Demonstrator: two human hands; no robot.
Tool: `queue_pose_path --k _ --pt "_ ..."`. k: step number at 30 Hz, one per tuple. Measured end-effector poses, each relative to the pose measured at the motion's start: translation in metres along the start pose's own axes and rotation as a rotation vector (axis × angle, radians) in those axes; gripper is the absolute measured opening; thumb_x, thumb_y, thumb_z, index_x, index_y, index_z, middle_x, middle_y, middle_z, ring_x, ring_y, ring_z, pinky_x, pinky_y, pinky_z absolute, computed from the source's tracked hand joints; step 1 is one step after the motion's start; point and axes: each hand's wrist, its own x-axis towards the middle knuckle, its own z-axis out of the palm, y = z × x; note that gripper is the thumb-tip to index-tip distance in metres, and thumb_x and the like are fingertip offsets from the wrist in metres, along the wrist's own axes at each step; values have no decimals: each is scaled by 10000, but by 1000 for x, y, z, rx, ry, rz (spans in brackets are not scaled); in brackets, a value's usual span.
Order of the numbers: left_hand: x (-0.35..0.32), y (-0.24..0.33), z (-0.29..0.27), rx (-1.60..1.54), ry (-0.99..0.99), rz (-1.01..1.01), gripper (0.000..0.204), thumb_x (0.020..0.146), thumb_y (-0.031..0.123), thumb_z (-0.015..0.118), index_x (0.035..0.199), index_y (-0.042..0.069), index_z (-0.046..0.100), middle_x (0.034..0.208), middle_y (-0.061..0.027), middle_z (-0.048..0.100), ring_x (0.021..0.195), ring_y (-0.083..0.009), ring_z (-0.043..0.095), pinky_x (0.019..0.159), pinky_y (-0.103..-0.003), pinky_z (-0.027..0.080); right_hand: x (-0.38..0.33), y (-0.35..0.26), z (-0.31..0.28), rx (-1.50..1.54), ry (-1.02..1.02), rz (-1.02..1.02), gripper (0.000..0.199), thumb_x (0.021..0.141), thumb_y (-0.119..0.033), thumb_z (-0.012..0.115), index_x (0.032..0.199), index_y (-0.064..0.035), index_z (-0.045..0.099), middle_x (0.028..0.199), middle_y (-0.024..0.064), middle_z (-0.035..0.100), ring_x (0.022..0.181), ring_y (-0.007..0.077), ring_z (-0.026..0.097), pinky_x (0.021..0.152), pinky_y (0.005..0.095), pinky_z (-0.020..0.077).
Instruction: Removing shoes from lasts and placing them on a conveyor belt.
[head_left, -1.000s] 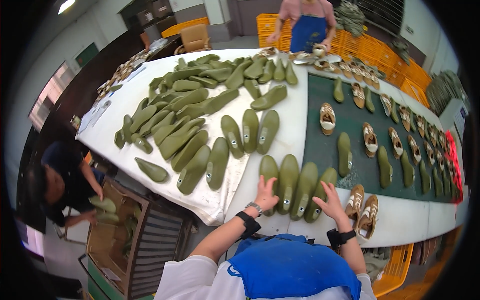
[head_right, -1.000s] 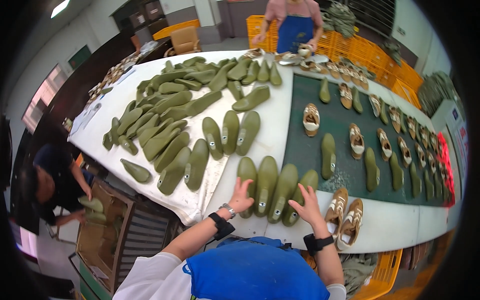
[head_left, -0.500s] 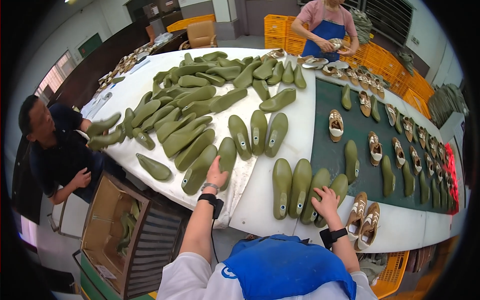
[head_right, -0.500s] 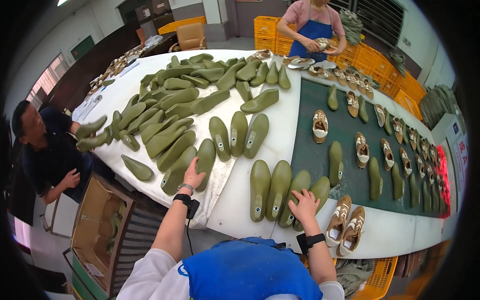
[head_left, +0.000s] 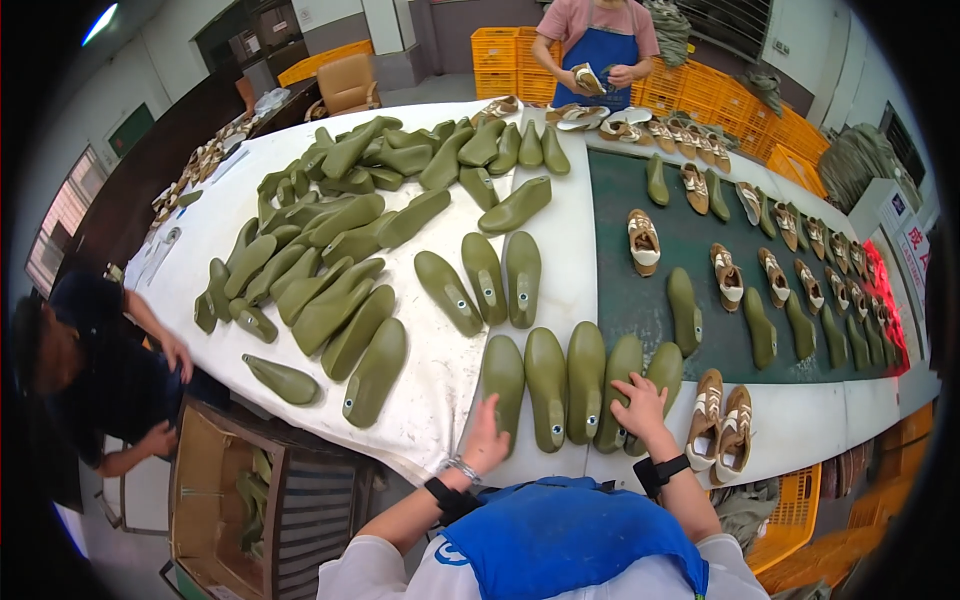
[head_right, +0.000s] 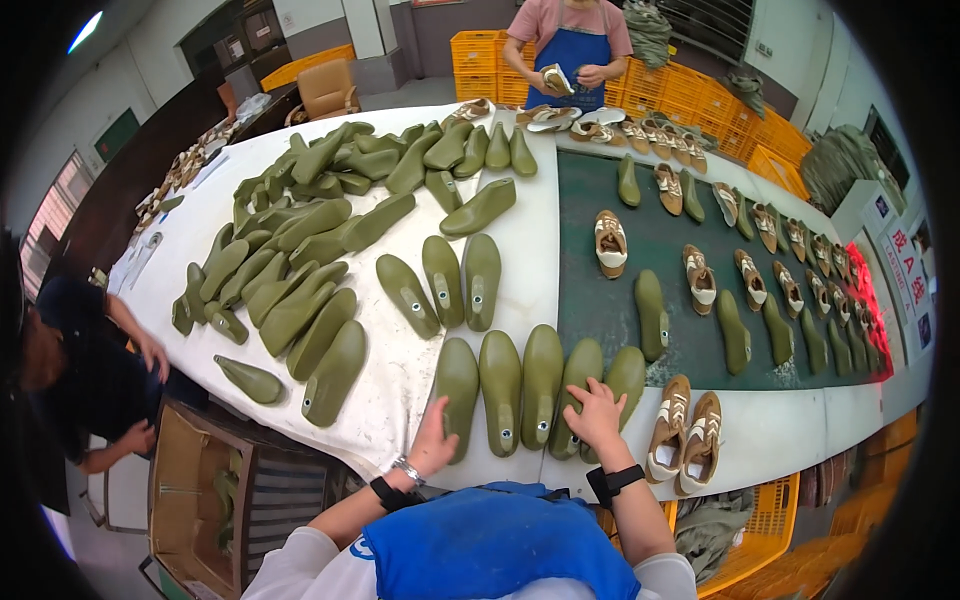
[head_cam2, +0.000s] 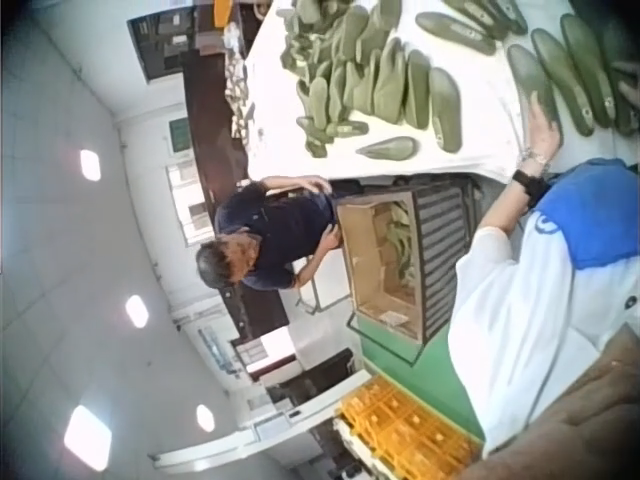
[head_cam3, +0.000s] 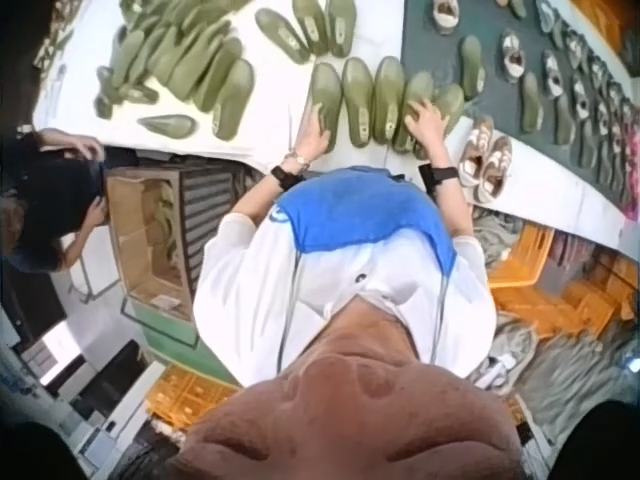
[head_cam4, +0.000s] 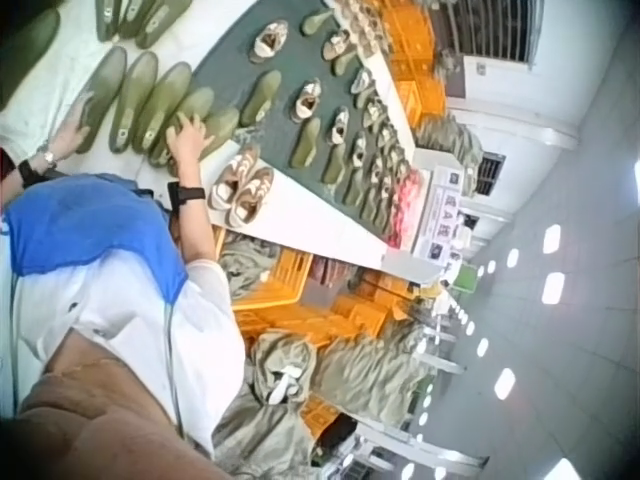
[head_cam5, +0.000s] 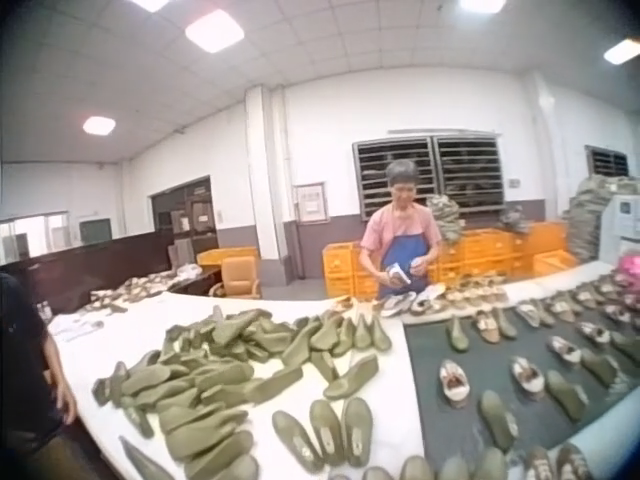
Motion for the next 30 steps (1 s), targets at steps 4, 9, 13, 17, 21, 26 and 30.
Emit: queue_pose_path --k 4,9,13,17,21,26,30 --pt "23 -3 13 -23 -181 -15 752 752 218 639 1349 5 233 1359 -339 233 1268 -466 242 1068 -455 226 -5 1 6 -11 71 40 390 704 -291 584 1083 -219 640 1295 152 452 1196 307 414 1010 653 142" --pt "185 -43 -41 287 528 69 851 692 341 718 1349 33 271 1341 -355 249 1243 -476 260 1052 -493 226 -10 7 10 -15 156 72 365 698 -278 588 1053 -218 652 1275 145 468 1168 301 435 1010 651 150" --pt "266 -115 -77 -584 507 -357 902 655 240 725 1365 -18 233 1280 -282 385 1174 -366 412 1011 -371 332 -3 -10 15 5 187 18 341 695 -278 590 1023 -224 665 1255 146 486 1153 295 446 1011 650 157" --pt "281 -89 -40 -94 386 -289 772 690 121 617 1360 -18 259 1318 -254 368 1201 -318 406 1003 -340 335 -7 0 13 3 172 73 347 692 -279 595 1027 -222 663 1264 148 479 1159 294 441 1016 650 143" --pt "284 -80 -8 -417 239 -195 753 699 79 604 1361 -13 256 1331 -222 360 1215 -315 391 1014 -340 329 -7 -1 11 -10 155 80 350 691 -280 598 1030 -218 663 1267 145 474 1167 293 434 1019 649 134" --pt "299 -54 23 -273 158 -123 797 713 173 653 1366 -11 236 1330 -260 331 1220 -362 372 1012 -371 326 -3 -4 15 -12 159 58 350 689 -282 599 1027 -218 663 1261 144 475 1168 294 433 1018 651 134" --pt "277 -39 1 -174 226 -18 923 718 361 713 1388 4 188 1341 -278 340 1249 -380 336 1051 -395 270 0 -9 19 -2 160 44 350 685 -280 603 1024 -218 663 1257 146 478 1163 298 436 1013 655 140"
